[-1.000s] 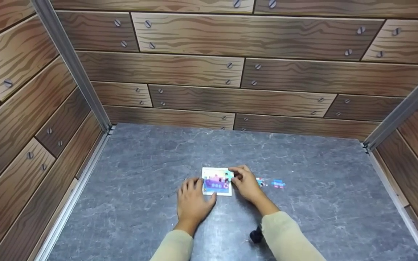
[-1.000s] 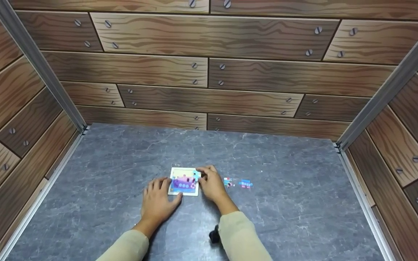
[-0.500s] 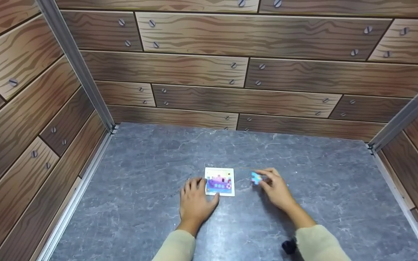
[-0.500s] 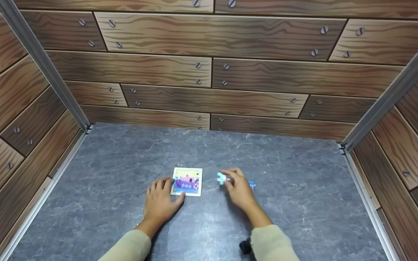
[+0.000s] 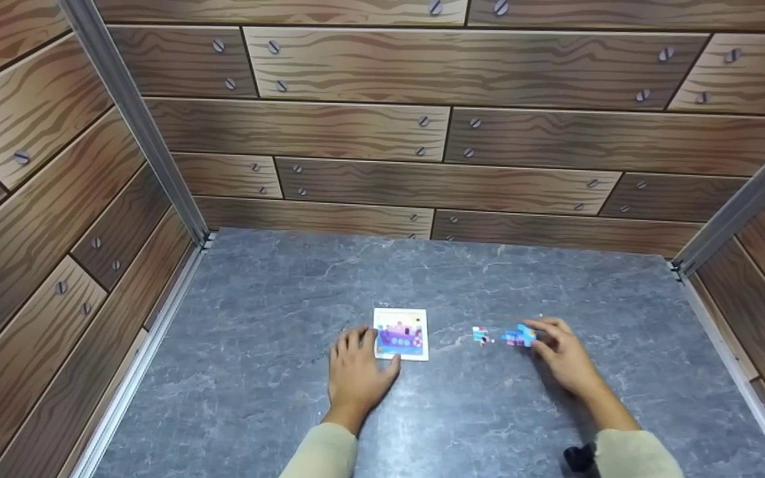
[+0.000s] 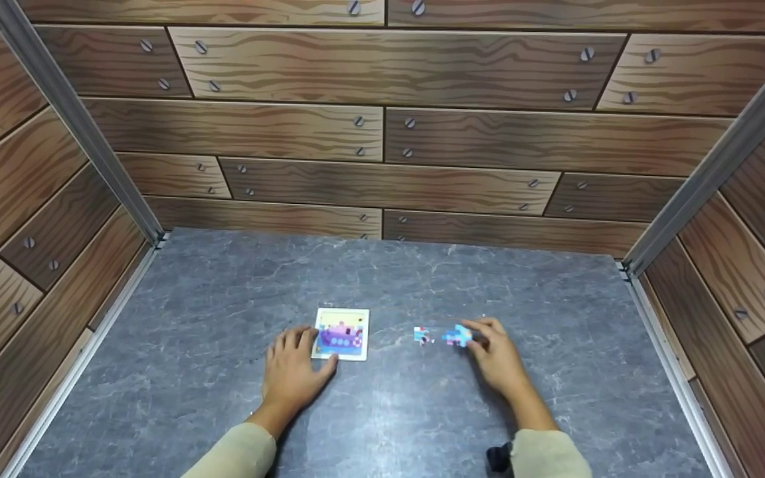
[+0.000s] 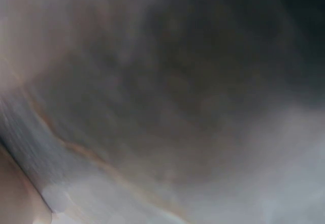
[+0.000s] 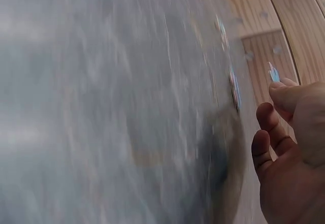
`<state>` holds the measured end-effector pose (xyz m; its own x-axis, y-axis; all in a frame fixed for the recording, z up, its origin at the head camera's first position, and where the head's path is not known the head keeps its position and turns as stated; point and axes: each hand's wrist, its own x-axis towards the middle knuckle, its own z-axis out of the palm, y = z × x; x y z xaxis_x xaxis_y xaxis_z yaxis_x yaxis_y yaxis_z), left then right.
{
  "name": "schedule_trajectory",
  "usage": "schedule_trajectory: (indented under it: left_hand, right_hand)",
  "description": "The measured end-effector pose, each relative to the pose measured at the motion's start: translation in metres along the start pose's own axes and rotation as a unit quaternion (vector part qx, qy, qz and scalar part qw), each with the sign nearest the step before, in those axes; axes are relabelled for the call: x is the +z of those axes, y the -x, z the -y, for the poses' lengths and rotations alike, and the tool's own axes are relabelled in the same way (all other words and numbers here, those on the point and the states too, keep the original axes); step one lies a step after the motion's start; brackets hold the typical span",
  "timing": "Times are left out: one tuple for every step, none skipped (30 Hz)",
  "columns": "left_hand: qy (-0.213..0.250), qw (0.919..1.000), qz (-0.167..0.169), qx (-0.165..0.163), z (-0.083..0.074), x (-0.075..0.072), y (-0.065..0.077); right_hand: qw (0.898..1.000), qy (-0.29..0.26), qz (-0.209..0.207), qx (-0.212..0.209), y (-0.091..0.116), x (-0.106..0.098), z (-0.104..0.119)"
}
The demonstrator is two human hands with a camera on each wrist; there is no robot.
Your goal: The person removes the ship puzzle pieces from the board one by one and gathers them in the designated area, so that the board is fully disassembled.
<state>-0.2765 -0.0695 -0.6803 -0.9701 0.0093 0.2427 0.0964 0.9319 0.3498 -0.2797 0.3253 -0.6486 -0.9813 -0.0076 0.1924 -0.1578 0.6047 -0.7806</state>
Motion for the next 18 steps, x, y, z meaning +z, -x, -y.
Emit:
schedule_trajectory:
  left_hand:
    - [0.0,1.0,-0.001,0.0,0.0,0.0,0.0]
    - [0.0,1.0,-0.003,0.001,0.0,0.001,0.0]
    - [-0.001,1.0,-0.003,0.001,0.0,0.001,0.0]
    - [-0.002,1.0,-0.002,0.001,0.0,0.001,0.0]
    - [-0.001,1.0,-0.002,0.001,0.0,0.001,0.0]
    - [0.0,1.0,-0.002,0.001,0.0,0.002,0.0]
    - [0.0,1.0,-0.002,0.001,0.0,0.002,0.0]
    - [0.001,1.0,-0.002,0.001,0.0,0.002,0.0]
    - [0.0,1.0,0.0,0.0,0.0,0.002,0.0]
    - [0.0,1.0,-0.001,0.0,0.0,0.002,0.001]
    - [0.0,1.0,-0.002,-0.001,0.001,0.001,0.001]
    - [0.0,1.0,-0.003,-0.001,0.001,0.001,0.001]
    - [-0.001,1.0,-0.003,-0.002,0.001,0.001,0.001]
    - [-0.001,1.0,-0.003,-0.001,0.001,0.001,0.001]
    - [-0.001,1.0,-0.003,-0.001,0.001,0.0,0.001]
    - [-0.001,1.0,-0.004,0.0,0.0,0.0,0.0]
    - [-0.001,1.0,-0.003,0.001,0.0,0.0,0.0]
    - [-0.001,1.0,-0.003,0.001,0.0,0.0,0.0]
  right_hand:
    - [1.0,0.005,0.0,0.001,0.001,-0.004,-0.004]
    - [1.0,0.012,0.001,0.003,0.003,-0.008,-0.007]
    - [1.0,0.021,0.002,0.006,0.004,-0.012,-0.01]
    - [0.999,0.031,0.001,0.009,0.006,-0.015,-0.013]
    - [0.999,0.041,0.003,0.012,0.007,-0.018,-0.016]
    - [0.999,0.051,0.004,0.016,0.008,-0.021,-0.019]
    - [0.998,0.061,0.007,0.021,0.009,-0.024,-0.022]
    - [0.997,0.071,0.009,0.027,0.01,-0.026,-0.025]
    - [0.996,0.08,0.011,0.031,0.01,-0.027,-0.027]
    - [0.995,0.089,0.014,0.035,0.011,-0.028,-0.03]
    - [0.995,0.095,0.019,0.039,0.011,-0.029,-0.032]
    - [0.994,0.101,0.023,0.043,0.012,-0.03,-0.034]
    - [0.993,0.107,0.028,0.046,0.012,-0.03,-0.036]
    - [0.992,0.11,0.029,0.048,0.013,-0.03,-0.038]
    - [0.992,0.113,0.031,0.049,0.013,-0.029,-0.039]
    - [0.992,0.114,0.032,0.049,0.013,-0.029,-0.04]
    - [0.992,0.113,0.034,0.049,0.013,-0.029,-0.041]
    - [0.992,0.111,0.034,0.049,0.013,-0.028,-0.041]
